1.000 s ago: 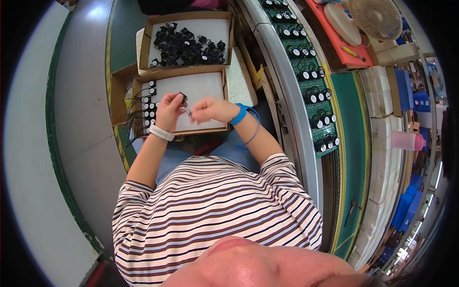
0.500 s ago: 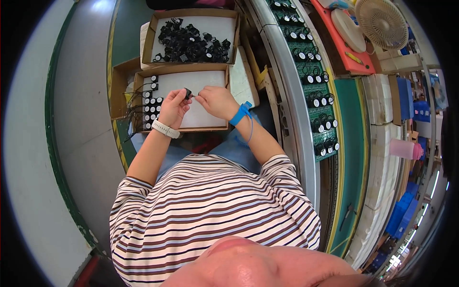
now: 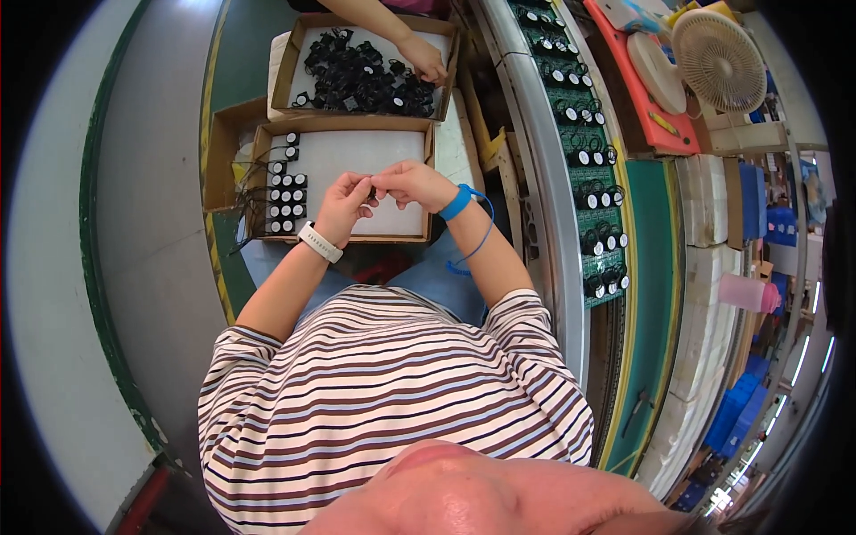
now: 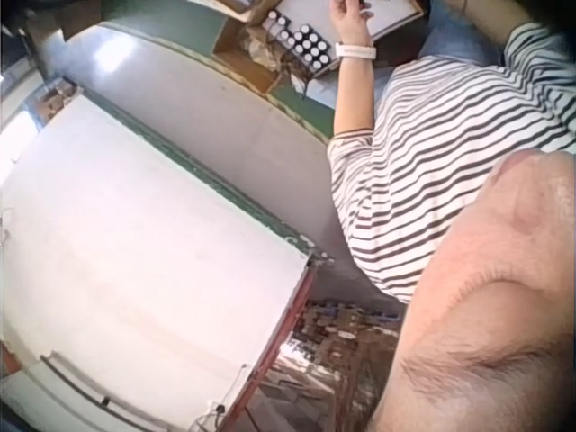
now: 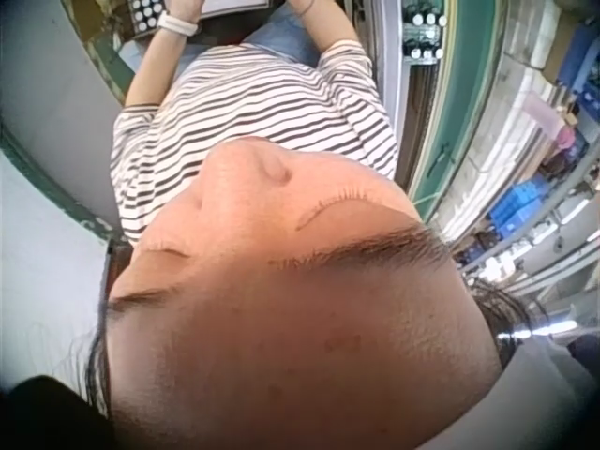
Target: The person assembles small electronic components by hand, then places the assembled parts into a component tray.
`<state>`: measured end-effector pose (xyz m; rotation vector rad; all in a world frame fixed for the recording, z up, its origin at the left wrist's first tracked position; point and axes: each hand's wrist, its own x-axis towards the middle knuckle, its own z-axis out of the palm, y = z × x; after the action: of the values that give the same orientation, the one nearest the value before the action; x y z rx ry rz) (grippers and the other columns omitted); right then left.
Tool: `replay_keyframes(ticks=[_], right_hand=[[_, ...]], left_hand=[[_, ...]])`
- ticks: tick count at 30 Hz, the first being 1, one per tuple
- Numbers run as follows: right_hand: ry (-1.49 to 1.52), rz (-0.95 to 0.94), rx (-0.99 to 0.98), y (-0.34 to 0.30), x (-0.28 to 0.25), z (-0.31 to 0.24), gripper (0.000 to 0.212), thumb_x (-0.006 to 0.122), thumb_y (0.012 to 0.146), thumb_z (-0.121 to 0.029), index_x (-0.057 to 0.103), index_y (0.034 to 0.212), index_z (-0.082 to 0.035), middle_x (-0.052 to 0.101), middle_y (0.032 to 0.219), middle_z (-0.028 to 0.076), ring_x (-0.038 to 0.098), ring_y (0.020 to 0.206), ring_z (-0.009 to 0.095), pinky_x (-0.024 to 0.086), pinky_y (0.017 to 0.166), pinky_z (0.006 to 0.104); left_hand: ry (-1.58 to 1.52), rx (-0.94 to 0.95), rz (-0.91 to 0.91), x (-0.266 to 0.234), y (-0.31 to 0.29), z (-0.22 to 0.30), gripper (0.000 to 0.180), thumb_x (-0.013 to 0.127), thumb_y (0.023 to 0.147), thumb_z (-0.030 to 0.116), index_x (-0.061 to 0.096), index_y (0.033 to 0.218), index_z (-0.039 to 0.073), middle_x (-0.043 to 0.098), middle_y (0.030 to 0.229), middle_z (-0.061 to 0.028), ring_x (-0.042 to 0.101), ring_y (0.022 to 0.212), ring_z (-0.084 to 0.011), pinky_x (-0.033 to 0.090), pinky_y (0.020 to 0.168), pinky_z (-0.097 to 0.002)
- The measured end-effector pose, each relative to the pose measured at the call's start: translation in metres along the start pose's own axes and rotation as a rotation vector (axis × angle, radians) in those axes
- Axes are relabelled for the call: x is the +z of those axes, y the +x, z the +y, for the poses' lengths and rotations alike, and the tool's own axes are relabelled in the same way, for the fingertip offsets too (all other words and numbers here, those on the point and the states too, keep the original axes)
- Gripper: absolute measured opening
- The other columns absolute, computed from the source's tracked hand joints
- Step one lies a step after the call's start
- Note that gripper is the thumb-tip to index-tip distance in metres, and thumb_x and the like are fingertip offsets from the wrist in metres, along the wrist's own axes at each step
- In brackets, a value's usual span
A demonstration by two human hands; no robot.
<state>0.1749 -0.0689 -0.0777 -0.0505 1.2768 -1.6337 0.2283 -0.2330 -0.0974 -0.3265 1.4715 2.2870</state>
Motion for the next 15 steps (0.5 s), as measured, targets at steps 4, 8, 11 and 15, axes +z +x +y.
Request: replay_keyframes(ticks=[4, 8, 11, 15], right_hand=[[-0.621, 0.192, -0.387, -0.005, 0.009, 0.007, 0.02, 0.059, 0.074, -0.024, 0.061, 0.074, -0.004, 0.05, 0.057, 0.003, 0.048, 0.057, 0.014, 0.04, 0.053, 0.0243], [-1.136, 0.379, -0.722, -0.013, 0.022, 0.006, 0.019, 0.061, 0.07, -0.019, 0.059, 0.077, -0.001, 0.056, 0.065, 0.011, 0.053, 0.06, 0.023, 0.042, 0.055, 0.0274], [-0.831, 0.395, -0.548, -0.015, 0.028, 0.001, 0.016, 0.059, 0.073, -0.016, 0.058, 0.077, -0.001, 0.057, 0.065, 0.009, 0.053, 0.057, 0.019, 0.042, 0.052, 0.0258], [-0.249, 0.264, -0.427, 0.002, 0.01, 0.011, 0.015, 0.058, 0.076, -0.016, 0.055, 0.077, -0.001, 0.056, 0.063, 0.004, 0.052, 0.054, 0.012, 0.042, 0.051, 0.0219]], left_hand=[[-0.074, -0.08, 0.036, -0.007, 0.002, -0.002, 0.014, 0.05, 0.083, 0.019, 0.047, 0.088, 0.007, 0.054, 0.076, -0.0028, 0.051, 0.065, -0.0098, 0.039, 0.053, -0.0202], [-0.14, -0.149, 0.045, -0.012, 0.002, 0.0, 0.014, 0.051, 0.083, 0.02, 0.046, 0.087, 0.008, 0.054, 0.075, -0.0023, 0.05, 0.065, -0.0096, 0.039, 0.053, -0.0205], [-0.186, -0.187, 0.028, -0.013, 0.002, -0.004, 0.013, 0.05, 0.083, 0.021, 0.046, 0.086, 0.009, 0.055, 0.076, -0.0022, 0.05, 0.065, -0.0097, 0.039, 0.053, -0.0205], [-0.247, -0.174, -0.015, -0.006, -0.001, -0.002, 0.013, 0.049, 0.084, 0.022, 0.046, 0.087, 0.009, 0.055, 0.078, -0.0025, 0.05, 0.067, -0.0099, 0.039, 0.054, -0.0201]])
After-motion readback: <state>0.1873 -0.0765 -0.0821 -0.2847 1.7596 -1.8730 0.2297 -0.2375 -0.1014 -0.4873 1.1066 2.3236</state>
